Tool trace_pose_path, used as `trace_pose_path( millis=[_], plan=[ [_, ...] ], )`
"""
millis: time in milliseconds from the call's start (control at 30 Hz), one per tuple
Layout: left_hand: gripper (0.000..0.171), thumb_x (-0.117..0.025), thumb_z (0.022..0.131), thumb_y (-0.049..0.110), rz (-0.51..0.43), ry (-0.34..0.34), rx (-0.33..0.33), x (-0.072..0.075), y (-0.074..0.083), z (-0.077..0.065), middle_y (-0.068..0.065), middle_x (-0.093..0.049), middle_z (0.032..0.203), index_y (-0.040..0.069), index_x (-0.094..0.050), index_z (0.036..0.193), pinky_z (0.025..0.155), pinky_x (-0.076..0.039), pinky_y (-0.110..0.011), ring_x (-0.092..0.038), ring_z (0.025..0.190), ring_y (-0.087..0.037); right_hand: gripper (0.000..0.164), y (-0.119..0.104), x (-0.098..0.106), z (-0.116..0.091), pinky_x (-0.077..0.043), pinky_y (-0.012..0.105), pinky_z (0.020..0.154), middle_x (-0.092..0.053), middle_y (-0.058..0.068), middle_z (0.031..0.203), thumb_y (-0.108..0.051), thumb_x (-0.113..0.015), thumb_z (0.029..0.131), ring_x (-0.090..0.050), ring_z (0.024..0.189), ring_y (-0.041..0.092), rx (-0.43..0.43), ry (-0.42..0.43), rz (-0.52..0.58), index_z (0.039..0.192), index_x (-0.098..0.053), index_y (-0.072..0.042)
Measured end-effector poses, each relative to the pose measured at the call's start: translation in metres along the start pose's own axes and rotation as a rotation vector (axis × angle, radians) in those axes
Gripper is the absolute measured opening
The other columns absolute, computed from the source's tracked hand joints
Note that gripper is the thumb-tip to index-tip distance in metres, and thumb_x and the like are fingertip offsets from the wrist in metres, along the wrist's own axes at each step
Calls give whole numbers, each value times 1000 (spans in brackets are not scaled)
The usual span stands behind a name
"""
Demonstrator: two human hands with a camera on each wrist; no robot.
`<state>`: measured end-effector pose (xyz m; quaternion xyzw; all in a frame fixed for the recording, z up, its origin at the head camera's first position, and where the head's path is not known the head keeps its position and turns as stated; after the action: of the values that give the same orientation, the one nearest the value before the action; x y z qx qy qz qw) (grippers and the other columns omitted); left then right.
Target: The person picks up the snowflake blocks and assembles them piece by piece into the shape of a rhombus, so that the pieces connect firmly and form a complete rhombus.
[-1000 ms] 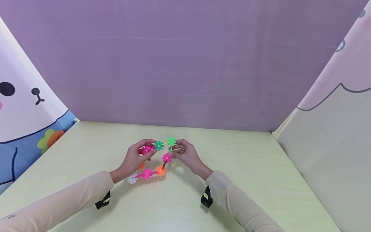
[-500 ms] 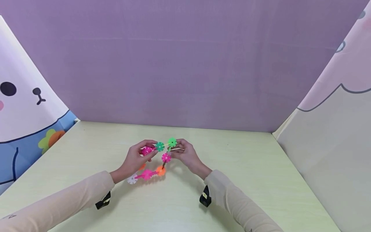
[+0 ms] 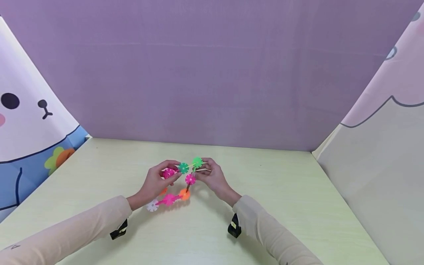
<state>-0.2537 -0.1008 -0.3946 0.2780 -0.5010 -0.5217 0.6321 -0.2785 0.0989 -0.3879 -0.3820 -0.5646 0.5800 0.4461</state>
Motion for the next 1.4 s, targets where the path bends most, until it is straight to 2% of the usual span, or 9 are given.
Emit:
trace_pose_path(
  millis=[200, 300, 467, 633, 900, 1167, 1300, 1400],
  plan=[
    [30, -66, 83, 13, -10, 10, -1, -2, 0, 0, -7, -63, 92, 17, -59, 112, 57, -53, -44, -61, 64, -39, 57, -1, 1, -1, -53, 33, 82, -55, 26, 112, 5, -59, 83, -63, 97, 25, 62, -27, 11, 132, -40, -17],
    [30, -66, 83, 12, -14, 15, -1, -2, 0, 0, -7, -63, 92, 16, -59, 112, 57, -53, -44, -60, 63, -39, 57, -2, 2, -2, -54, 33, 81, -55, 25, 111, 3, -60, 84, -63, 94, 19, 86, -40, -4, 133, -40, -18],
    [29, -67, 83, 15, -24, 18, 16, -3, 0, 0, -7, -63, 93, 17, -59, 111, 57, -53, -46, -61, 63, -40, 58, -2, 3, -1, -54, 32, 80, -55, 25, 111, 1, -61, 84, -63, 92, 16, 111, -50, -21, 134, -39, -17],
    [29, -67, 83, 17, -45, 25, 37, -4, -2, 1, -8, -62, 93, 17, -59, 110, 58, -53, -46, -60, 63, -41, 61, -3, 4, -1, -54, 32, 79, -55, 29, 111, -1, -63, 83, -63, 95, 21, 168, -59, -63, 135, -38, -22],
    [29, -67, 83, 16, -50, 22, 43, -5, -3, 0, -8, -62, 93, 17, -59, 110, 58, -53, -46, -61, 62, -38, 51, -1, 5, -1, -54, 30, 79, -52, 31, 116, -3, -64, 83, -61, 99, 31, 179, -78, -88, 130, -45, -13],
    [29, -67, 83, 16, -45, 19, 69, -6, -2, -1, -7, -62, 94, 19, -59, 110, 57, -55, -34, -61, 62, -34, 59, 0, 7, 0, -54, 28, 79, -52, 27, 116, 7, -65, 78, -58, 101, 37, 184, -105, -95, 131, -42, -11],
    [30, -66, 83, 13, -62, 0, 78, -4, 11, -5, -10, -62, 95, 13, -58, 112, 60, -55, -39, -61, 61, -36, 63, 1, 8, 1, -54, 27, 77, -51, 29, 115, 9, -66, 76, -58, 99, 40, 212, -114, -123, 132, -41, -9],
    [31, -65, 84, 10, -56, -11, 85, -2, 25, -8, -14, -61, 96, 7, -57, 114, 61, -55, -41, -61, 58, -26, 64, 0, 9, 2, -54, 26, 77, -50, 31, 115, 9, -66, 76, -59, 99, 41, 228, -119, -140, 132, -39, -7]
  ],
)
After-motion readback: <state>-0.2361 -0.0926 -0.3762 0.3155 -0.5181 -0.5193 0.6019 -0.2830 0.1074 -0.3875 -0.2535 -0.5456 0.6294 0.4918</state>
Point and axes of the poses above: each hand's wrist, its own z-axis towards the middle knuckle, its own x-axis out of the back of the hand, y = z × x, the point moved 1 cm from there along z, towards the middle knuckle
